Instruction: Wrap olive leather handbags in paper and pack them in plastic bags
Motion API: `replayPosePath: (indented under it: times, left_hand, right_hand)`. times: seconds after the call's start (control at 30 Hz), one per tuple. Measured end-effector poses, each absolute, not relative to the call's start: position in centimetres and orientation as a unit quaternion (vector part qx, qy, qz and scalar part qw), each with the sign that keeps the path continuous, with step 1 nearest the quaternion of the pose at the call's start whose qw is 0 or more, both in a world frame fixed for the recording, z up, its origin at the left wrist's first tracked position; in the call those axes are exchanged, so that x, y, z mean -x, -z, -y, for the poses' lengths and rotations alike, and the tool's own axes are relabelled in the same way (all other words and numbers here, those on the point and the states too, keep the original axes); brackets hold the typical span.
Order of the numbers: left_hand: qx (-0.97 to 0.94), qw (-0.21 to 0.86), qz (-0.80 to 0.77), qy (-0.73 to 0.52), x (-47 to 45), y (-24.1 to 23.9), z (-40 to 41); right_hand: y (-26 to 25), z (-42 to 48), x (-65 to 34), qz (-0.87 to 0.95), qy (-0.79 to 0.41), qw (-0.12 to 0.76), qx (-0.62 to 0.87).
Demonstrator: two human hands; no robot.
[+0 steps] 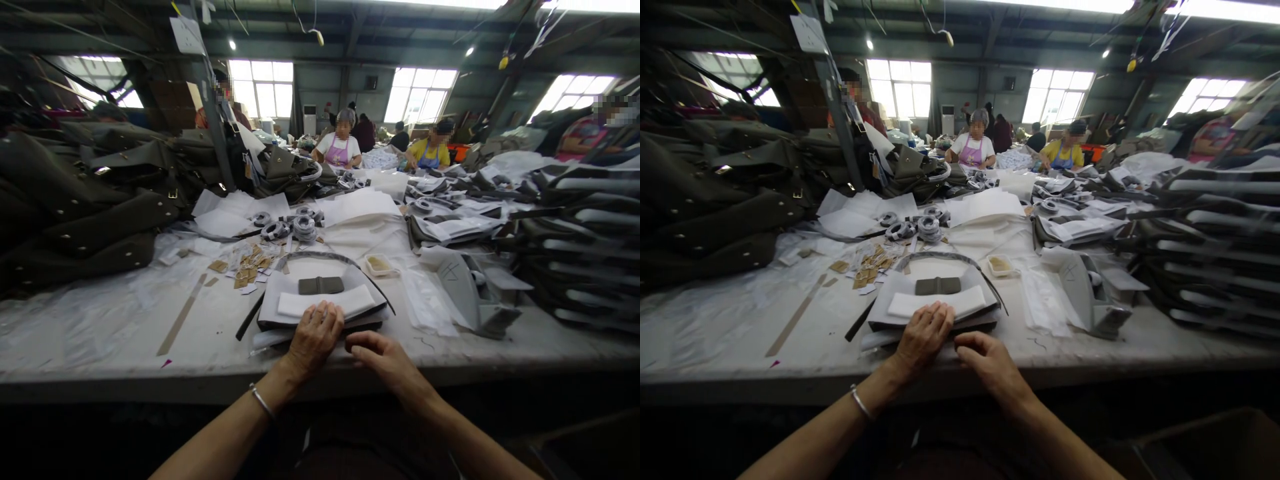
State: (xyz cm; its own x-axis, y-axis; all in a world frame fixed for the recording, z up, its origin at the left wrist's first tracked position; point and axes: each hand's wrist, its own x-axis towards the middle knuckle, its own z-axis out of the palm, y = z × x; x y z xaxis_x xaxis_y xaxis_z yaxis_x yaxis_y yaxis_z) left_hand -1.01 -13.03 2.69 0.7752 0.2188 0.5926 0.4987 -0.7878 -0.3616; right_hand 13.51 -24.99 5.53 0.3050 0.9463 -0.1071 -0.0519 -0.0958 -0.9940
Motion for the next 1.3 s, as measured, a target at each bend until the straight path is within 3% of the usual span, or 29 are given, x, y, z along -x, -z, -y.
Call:
replayPosePath:
  times: [0.13, 0.23, 0.3, 0.53, 0.77, 0.87, 0.93, 1.0, 1.17, 1.3]
  left_hand:
    - [0.905, 0.226, 0.18, 0.311, 1.6, -3.0, 12.6]
    - [0.902, 0.197, 0.173, 0.342, 2.4, -3.6, 12.2]
    - [0.902, 0.188, 0.175, 0.347, 2.9, -3.9, 11.9]
    - [0.886, 0.198, 0.234, 0.348, 1.9, -3.3, 12.3]
    - [0.885, 0.194, 0.258, 0.336, 0.5, -2.8, 12.3]
    - [0.885, 0.175, 0.249, 0.351, 0.8, -2.4, 12.3]
    - [0.882, 0.16, 0.249, 0.366, 0.9, -2.1, 12.3]
    - [0.877, 0.143, 0.251, 0.384, 0.9, -1.8, 12.3]
    - [0.863, 0.108, 0.256, 0.421, 0.8, -1.6, 12.4]
    - [0.86, 0.105, 0.259, 0.427, 0.8, -1.7, 12.2]
  right_hand:
    - [-8.1, 24.0, -15.3, 0.727, 0.036, 0.393, 0.562]
    - [-8.1, 21.8, -15.9, 0.803, 0.21, 0.229, 0.508]
    - [-7.3, 20.5, -16.3, 0.807, 0.267, 0.187, 0.492]
    - [-5.5, 18.4, -17.6, 0.823, 0.264, 0.238, 0.444]
    - [-5.7, 18.3, -17.4, 0.816, 0.132, 0.288, 0.484]
    - [-7.4, 17.8, -20.1, 0.793, 0.045, 0.333, 0.509]
    - [-8.2, 16.6, -23.4, 0.743, 0.05, 0.352, 0.568]
    - [-7.9, 14.8, -27.3, 0.7, 0.085, 0.296, 0.644]
    - [-3.5, 11.0, -34.2, 0.675, 0.112, 0.048, 0.728]
    - [-1.7, 10.1, -35.7, 0.684, 0.141, 0.03, 0.715]
